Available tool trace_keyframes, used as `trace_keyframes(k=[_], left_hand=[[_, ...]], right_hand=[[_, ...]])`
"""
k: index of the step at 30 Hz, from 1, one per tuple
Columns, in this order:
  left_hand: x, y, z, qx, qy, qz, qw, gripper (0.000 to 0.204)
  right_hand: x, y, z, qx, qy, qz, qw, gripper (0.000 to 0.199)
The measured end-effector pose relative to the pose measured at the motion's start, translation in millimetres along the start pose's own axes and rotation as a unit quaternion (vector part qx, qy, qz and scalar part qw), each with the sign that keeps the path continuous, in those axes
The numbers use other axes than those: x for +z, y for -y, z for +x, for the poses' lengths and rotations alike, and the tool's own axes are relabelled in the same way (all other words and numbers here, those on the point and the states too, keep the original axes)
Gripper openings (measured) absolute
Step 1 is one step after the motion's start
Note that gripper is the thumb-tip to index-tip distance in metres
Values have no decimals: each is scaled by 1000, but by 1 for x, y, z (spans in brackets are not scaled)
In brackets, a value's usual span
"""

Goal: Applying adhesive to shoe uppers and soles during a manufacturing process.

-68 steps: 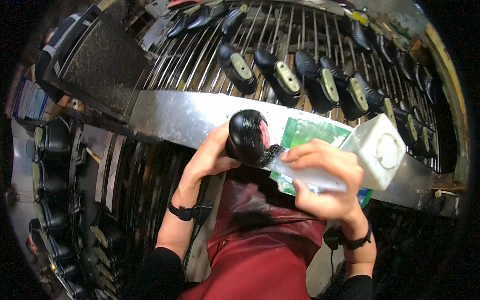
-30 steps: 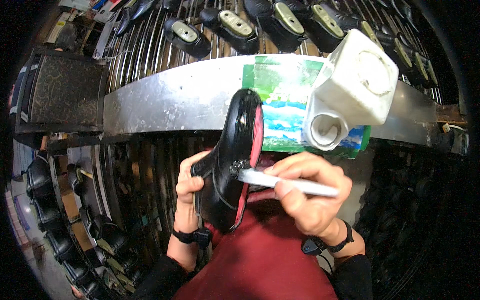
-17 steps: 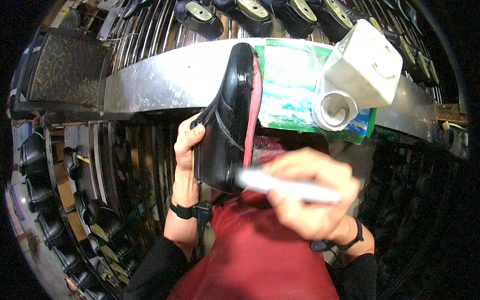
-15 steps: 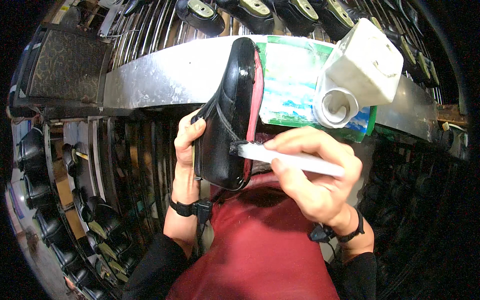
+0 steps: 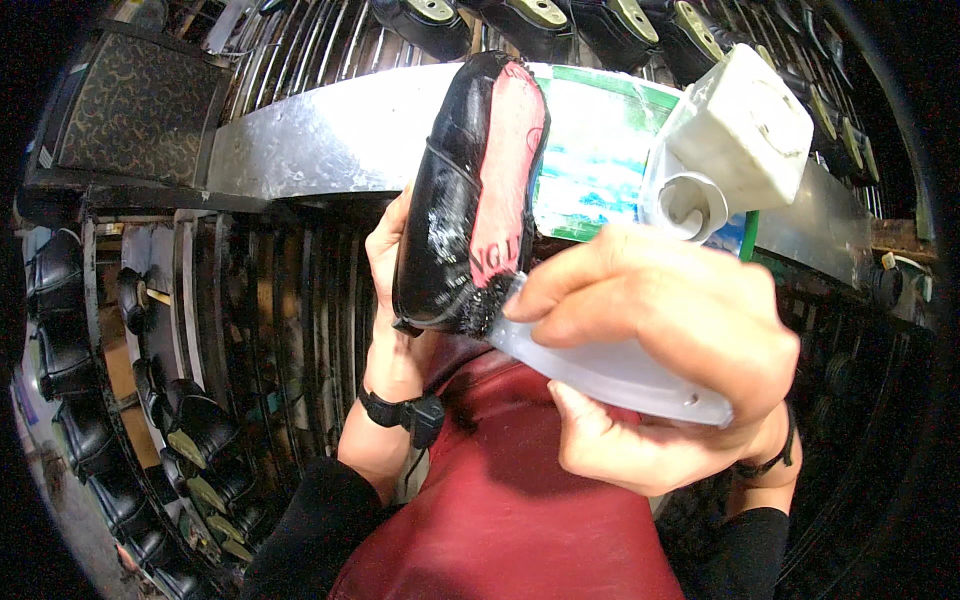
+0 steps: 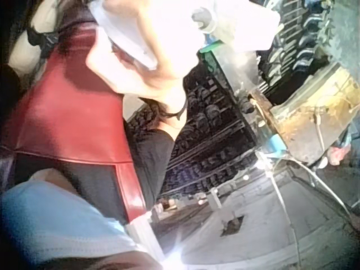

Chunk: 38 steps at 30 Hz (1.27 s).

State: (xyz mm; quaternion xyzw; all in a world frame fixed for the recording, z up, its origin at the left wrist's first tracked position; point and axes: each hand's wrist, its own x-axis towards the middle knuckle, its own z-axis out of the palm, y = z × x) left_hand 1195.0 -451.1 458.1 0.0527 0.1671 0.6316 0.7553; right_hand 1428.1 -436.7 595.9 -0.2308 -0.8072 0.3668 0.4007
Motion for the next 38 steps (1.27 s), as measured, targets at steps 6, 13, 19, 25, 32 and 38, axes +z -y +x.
trace_keyframes(k=[6,13,19,25,32,38], left_hand=[[9,28,-9,107,-116,258,953,29],[-24,28,-12,192,-104,349,911,31],[20,-49,5,85,-51,112,989,45],[13,-218,157,274,-197,634,696,42],[6,-254,305,130,-379,852,336,49],[-62,-281,251,136,-470,790,368,101]], right_hand=[[-27,-19,28,-49,47,61,996,37],[-59,-95,61,55,-34,94,993,26],[-15,-144,-27,171,-452,275,832,18],[10,-96,-62,233,-455,286,810,21],[10,-81,-55,249,-489,247,799,23],[12,-92,-40,286,-446,246,812,32]])
